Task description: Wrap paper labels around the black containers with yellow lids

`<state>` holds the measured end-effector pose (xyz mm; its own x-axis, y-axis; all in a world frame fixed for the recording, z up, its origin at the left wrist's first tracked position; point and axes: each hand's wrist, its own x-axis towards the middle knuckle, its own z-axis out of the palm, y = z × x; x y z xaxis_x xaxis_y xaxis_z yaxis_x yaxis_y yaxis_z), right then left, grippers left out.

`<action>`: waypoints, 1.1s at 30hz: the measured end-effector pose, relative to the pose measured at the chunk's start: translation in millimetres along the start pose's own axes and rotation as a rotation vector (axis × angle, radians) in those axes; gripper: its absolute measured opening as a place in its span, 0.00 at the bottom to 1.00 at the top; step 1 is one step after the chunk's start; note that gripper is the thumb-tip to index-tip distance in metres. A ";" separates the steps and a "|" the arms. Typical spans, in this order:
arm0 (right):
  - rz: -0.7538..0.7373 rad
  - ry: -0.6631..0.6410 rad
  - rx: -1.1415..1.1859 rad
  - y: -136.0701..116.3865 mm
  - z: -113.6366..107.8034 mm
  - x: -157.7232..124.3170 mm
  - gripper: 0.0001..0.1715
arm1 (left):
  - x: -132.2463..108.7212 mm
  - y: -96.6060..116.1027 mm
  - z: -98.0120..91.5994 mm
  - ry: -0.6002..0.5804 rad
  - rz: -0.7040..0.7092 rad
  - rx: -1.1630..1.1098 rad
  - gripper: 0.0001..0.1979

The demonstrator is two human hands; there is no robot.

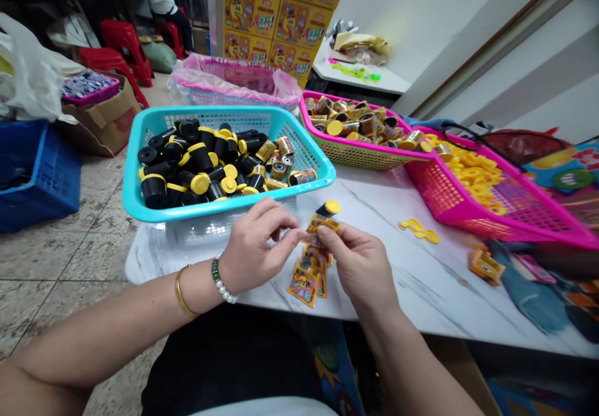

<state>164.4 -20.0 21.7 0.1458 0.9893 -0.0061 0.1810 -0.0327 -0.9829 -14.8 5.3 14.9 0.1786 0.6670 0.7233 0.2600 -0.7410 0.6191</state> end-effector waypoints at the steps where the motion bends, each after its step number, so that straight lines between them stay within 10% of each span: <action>1: -0.017 0.032 -0.013 0.2 0.0 1.1 0.20 | 1.3 1.6 -1.4 0.011 -0.051 -0.022 0.06; 13: -0.190 0.038 -0.136 11.8 16.4 -6.3 0.23 | 3.1 7.5 -0.3 -0.082 -0.440 -0.201 0.06; 22: -0.504 0.057 -0.458 15.3 18.8 -5.1 0.22 | 4.3 0.6 -0.4 -0.088 -0.427 -0.263 0.08; 30: -0.577 -0.151 -0.568 3.8 -5.7 5.9 0.13 | 12.9 -1.7 -0.6 -0.307 -1.086 -0.571 0.09; 33: -0.635 0.036 -0.703 0.5 -34.1 32.8 0.17 | 14.1 -3.4 1.4 -0.355 -1.157 -0.629 0.10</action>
<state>202.4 7.5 27.3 -0.1534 0.8467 0.5094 0.7796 0.4205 -0.4642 -11.8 17.4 22.5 0.4121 0.8381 -0.3573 -0.0288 0.4040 0.9143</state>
